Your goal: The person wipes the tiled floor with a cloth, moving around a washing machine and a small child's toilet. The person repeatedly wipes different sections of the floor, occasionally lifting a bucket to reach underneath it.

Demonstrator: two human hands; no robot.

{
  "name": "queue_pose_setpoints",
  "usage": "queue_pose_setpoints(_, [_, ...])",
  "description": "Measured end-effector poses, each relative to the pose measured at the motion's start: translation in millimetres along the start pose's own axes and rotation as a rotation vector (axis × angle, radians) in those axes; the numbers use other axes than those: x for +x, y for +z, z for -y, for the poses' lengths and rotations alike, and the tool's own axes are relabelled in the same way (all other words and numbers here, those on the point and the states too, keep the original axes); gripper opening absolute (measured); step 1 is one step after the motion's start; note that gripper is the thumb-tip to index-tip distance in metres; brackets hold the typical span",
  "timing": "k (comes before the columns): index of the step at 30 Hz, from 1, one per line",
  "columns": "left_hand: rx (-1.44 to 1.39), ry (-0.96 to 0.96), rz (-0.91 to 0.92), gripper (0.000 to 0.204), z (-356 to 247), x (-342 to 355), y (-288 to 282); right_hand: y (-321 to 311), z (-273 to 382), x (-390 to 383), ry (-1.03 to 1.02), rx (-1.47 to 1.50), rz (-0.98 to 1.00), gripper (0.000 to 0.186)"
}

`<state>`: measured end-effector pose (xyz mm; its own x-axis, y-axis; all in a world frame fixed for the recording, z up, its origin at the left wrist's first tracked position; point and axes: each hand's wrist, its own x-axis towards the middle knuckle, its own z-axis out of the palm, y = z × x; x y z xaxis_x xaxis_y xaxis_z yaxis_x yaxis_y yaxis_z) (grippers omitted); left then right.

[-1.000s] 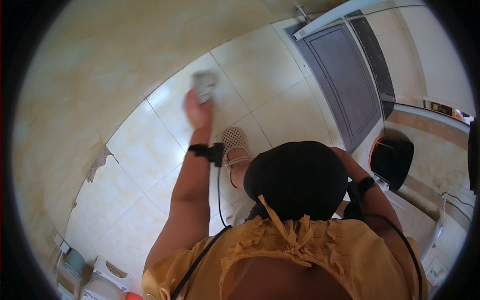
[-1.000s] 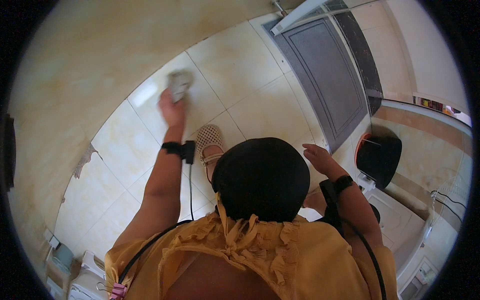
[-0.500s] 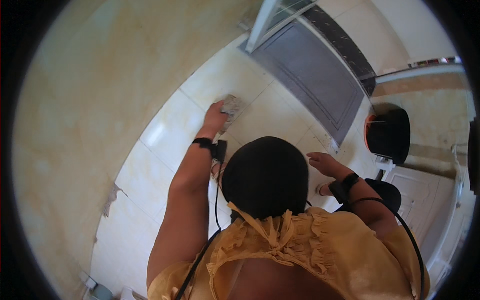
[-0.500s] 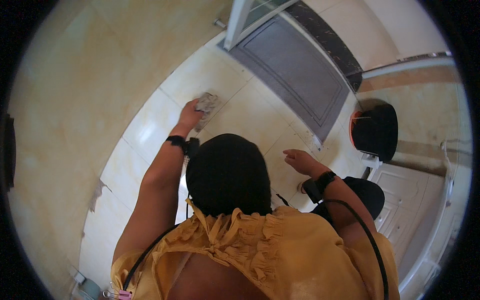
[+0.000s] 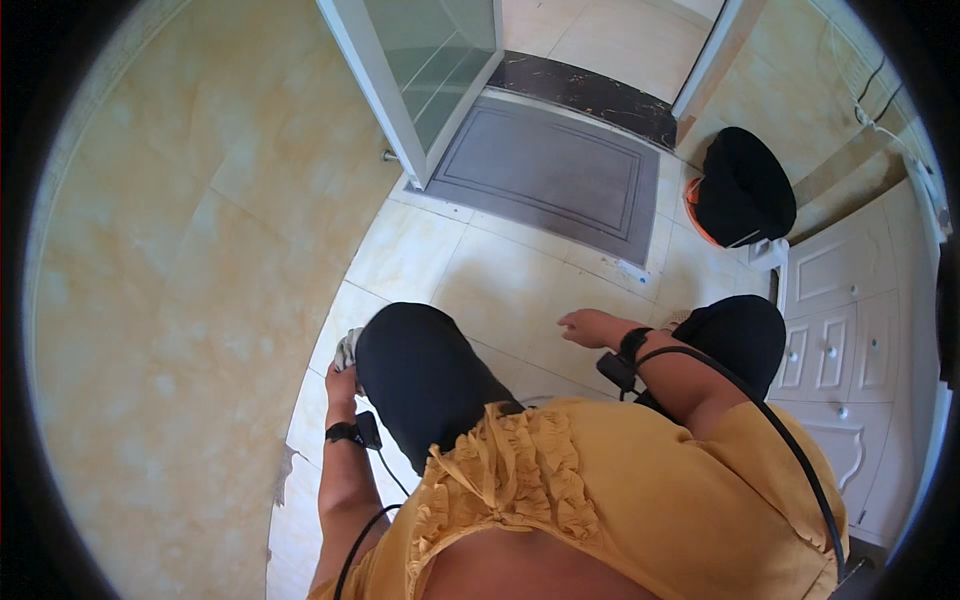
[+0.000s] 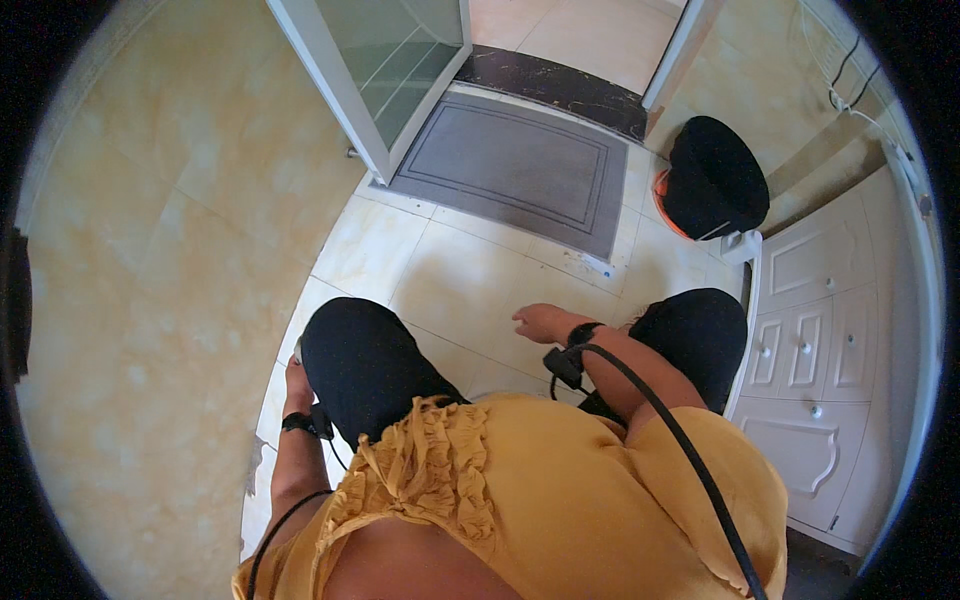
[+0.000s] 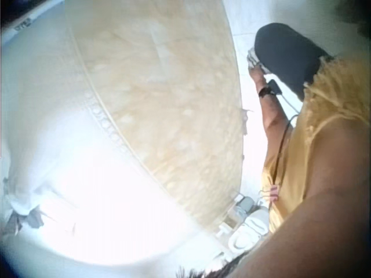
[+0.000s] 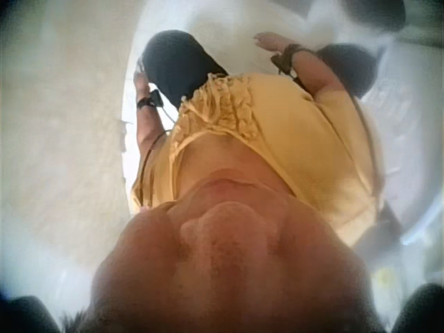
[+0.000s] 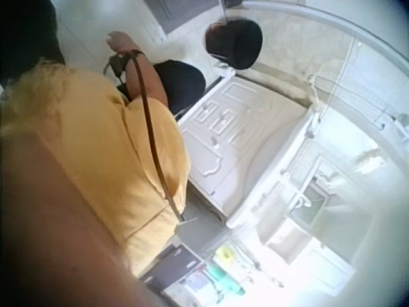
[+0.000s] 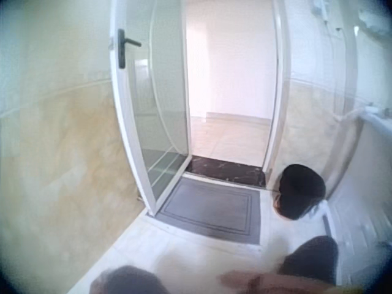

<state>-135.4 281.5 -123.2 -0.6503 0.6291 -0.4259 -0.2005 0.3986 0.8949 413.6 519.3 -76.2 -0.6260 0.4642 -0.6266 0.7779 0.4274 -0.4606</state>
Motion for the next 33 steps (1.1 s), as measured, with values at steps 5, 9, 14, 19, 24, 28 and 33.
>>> queue_pose_setpoints(5, [-0.235, -0.126, -0.028, 0.034, 27, -23, -25, 6, -10, 0, 0.059, 0.002, 0.082, 0.051])
queue_pose_setpoints(9, [-0.064, -0.13, -0.067, 0.034, 44, -35, -21, 22, -35, 10, 0.095, -0.011, 0.091, 0.051])
queue_pose_setpoints(14, [0.263, -0.072, -0.109, 0.035, 29, -7, 9, 47, -57, 33, 0.106, 0.09, 0.112, 0.051])
queue_pose_setpoints(19, [0.398, -0.177, -0.325, 0.038, 3, 53, 49, 66, -74, 43, 0.024, 0.166, 0.16, 0.049])
queue_pose_setpoints(24, [0.237, -0.169, -0.692, 0.036, 9, 107, 82, 88, -119, 39, 0.126, 0.281, 0.128, 0.049])
queue_pose_setpoints(28, [0.248, -0.295, -0.926, 0.034, 34, 120, 82, 105, -159, 25, 0.24, 0.42, 0.221, 0.053])
queue_pose_setpoints(33, [-0.04, -0.42, -0.75, 0.039, 50, 124, 57, 88, -176, 13, 0.265, 0.289, 0.223, 0.049])
